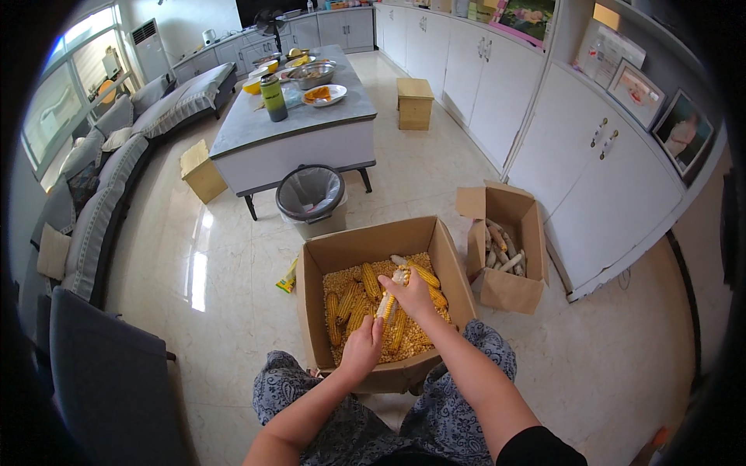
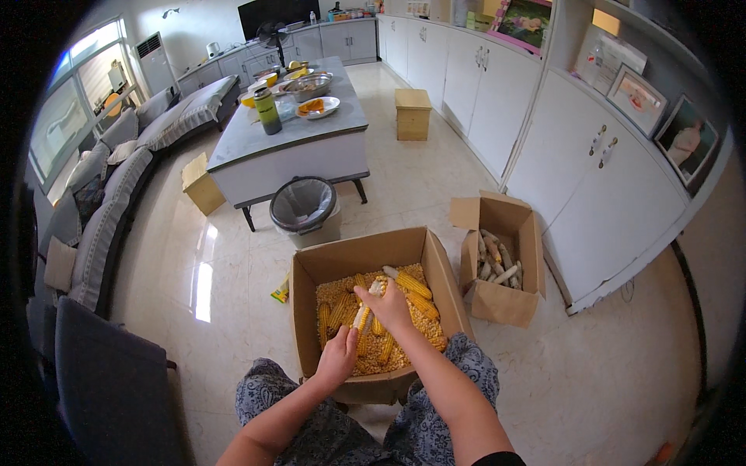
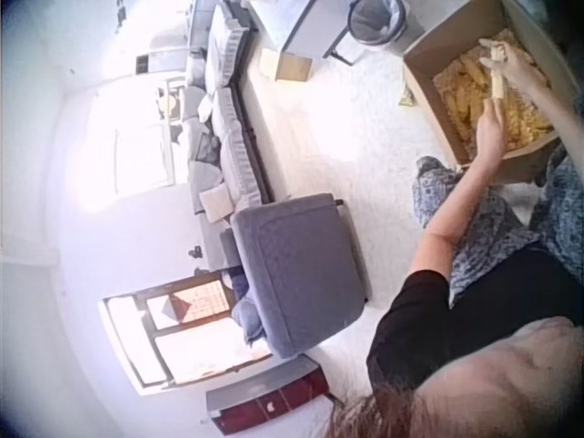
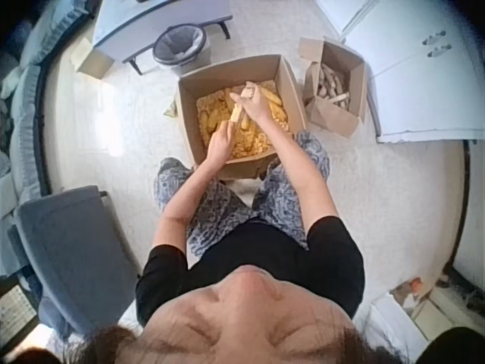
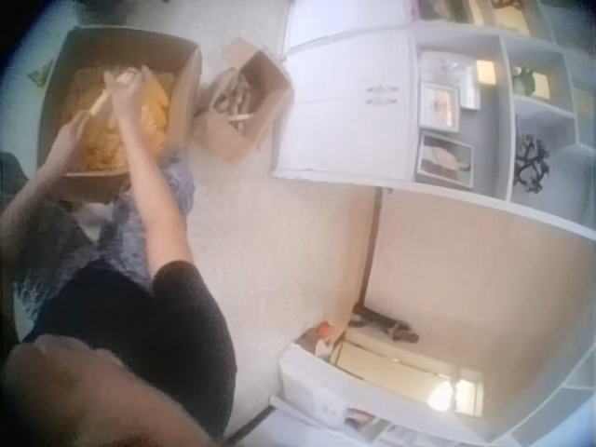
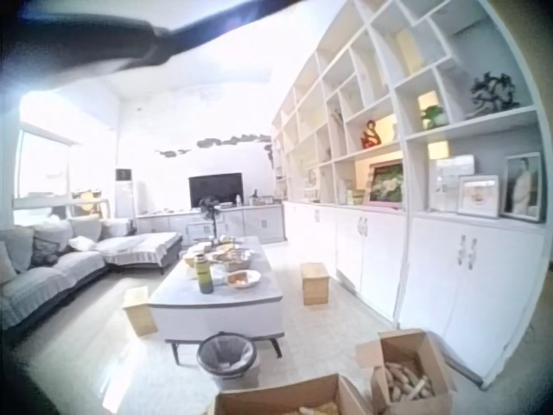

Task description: The person sits on the floor and shucks corn cobs by hand, removing the kernels from the cobs. They place the shucked cobs into a cardboard box and the loose kernels into another box.

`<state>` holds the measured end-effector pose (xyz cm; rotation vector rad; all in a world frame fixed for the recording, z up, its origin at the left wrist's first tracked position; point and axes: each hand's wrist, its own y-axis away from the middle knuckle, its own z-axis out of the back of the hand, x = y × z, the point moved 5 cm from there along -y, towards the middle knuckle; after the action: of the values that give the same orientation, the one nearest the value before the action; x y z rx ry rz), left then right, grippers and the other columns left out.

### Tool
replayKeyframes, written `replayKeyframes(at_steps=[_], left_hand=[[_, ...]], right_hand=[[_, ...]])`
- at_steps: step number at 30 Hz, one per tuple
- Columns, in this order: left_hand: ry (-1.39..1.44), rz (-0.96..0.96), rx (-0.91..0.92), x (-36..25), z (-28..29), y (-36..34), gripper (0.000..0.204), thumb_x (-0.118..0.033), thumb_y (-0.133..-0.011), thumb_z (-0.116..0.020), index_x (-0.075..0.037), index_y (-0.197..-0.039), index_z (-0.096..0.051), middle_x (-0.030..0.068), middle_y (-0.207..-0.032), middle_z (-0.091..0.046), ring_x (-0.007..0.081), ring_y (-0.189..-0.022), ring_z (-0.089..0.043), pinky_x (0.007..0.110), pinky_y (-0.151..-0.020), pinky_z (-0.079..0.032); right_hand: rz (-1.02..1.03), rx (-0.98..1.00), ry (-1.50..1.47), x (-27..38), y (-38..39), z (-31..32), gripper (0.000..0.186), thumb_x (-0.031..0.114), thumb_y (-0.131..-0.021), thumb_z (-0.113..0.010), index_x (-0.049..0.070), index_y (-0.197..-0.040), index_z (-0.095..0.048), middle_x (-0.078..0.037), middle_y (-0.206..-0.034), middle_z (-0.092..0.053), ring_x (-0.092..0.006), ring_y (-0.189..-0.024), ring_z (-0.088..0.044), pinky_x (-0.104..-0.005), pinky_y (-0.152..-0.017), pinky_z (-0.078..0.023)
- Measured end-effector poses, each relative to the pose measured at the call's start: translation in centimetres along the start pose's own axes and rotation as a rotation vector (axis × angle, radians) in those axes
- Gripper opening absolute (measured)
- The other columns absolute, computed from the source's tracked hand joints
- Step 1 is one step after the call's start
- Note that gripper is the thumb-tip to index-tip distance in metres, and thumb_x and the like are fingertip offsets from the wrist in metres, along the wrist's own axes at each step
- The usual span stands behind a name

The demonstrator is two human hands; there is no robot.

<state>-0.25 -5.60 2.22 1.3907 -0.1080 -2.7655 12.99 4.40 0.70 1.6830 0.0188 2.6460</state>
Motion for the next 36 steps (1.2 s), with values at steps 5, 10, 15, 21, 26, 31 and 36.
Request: replayKeyframes(at_steps=[5, 10, 15, 21, 26, 31, 36], left_hand=[[0.011, -0.001, -0.007, -0.1, 0.1, -0.1, 0.031, -0.028, -0.094, -0.038, 0.000, -0.082, -0.043, 0.0271, -0.068, -0.050, 0.0465, -0.069, -0.050, 0.049, -0.057, -0.038], [0.159, 0.030, 0.017, 0.9, 0.4, -0.4, 0.036, -0.031, -0.095, -0.036, 0.002, -0.086, -0.048, 0.0238, -0.069, -0.050, 0.0413, -0.067, -0.051, 0.043, -0.061, -0.040], [0.244, 0.002, -0.002, 1.5, 0.3, -0.7, 0.037, -0.031, -0.096, -0.035, 0.003, -0.090, -0.049, 0.0201, -0.070, -0.050, 0.0324, -0.067, -0.054, 0.039, -0.063, -0.041], [0.157, -0.006, -0.066, 1.0, -0.2, -1.1, 0.035, -0.031, -0.094, -0.039, 0.001, -0.081, -0.047, 0.0248, -0.065, -0.054, 0.0433, -0.063, -0.054, 0.046, -0.054, -0.041], [-0.235, -0.115, -0.168, -0.1, -0.2, -0.7, 0.032, -0.032, -0.091, -0.043, -0.002, -0.079, -0.045, 0.0231, -0.057, -0.054, 0.0410, -0.054, -0.054, 0.049, -0.048, -0.043], [-0.125, -0.041, -0.083, 0.2, -0.1, -1.1, 0.029, -0.029, -0.092, -0.043, -0.001, -0.083, -0.045, 0.0258, -0.062, -0.053, 0.0441, -0.063, -0.054, 0.051, -0.054, -0.041], [0.027, -0.026, -0.078, 1.2, -0.1, -1.7, 0.029, -0.029, -0.093, -0.042, -0.001, -0.083, -0.045, 0.0272, -0.063, -0.052, 0.0450, -0.064, -0.053, 0.051, -0.055, -0.040]], right_hand=[[0.073, -0.016, -0.090, -1.7, -0.6, -0.7, 0.058, 0.043, -0.077, -0.063, -0.009, -0.100, -0.049, -0.025, -0.088, -0.059, -0.0340, -0.081, -0.060, -0.0381, -0.070, -0.046], [0.143, 0.070, -0.245, -1.9, -0.6, -1.1, 0.049, 0.039, -0.081, -0.059, -0.005, -0.098, -0.048, -0.019, -0.087, -0.059, -0.0295, -0.080, -0.059, -0.0362, -0.071, -0.046], [0.217, 0.086, -0.281, -2.4, -0.9, -1.2, 0.049, 0.039, -0.086, -0.052, -0.006, -0.104, -0.048, -0.019, -0.091, -0.059, -0.0278, -0.086, -0.059, -0.0348, -0.076, -0.044], [0.082, 0.028, -0.237, -2.5, -0.3, -1.3, 0.058, 0.043, -0.085, -0.052, -0.008, -0.110, -0.044, -0.023, -0.092, -0.059, -0.0332, -0.086, -0.058, -0.0365, -0.077, -0.044], [-0.090, -0.004, 0.062, -1.2, 1.3, -2.3, 0.064, 0.046, -0.077, -0.062, -0.009, -0.104, -0.044, -0.023, -0.089, -0.059, -0.0326, -0.081, -0.059, -0.0379, -0.071, -0.046], [-0.017, 0.044, -0.048, -1.3, 0.8, -2.2, 0.059, 0.042, -0.076, -0.065, -0.007, -0.102, -0.044, -0.019, -0.088, -0.059, -0.0286, -0.078, -0.059, -0.0359, -0.069, -0.046], [0.073, 0.131, -0.240, -0.7, 1.0, -2.2, 0.056, 0.040, -0.080, -0.062, -0.005, -0.106, -0.043, -0.019, -0.088, -0.059, -0.0259, -0.080, -0.059, -0.0338, -0.070, -0.046]])
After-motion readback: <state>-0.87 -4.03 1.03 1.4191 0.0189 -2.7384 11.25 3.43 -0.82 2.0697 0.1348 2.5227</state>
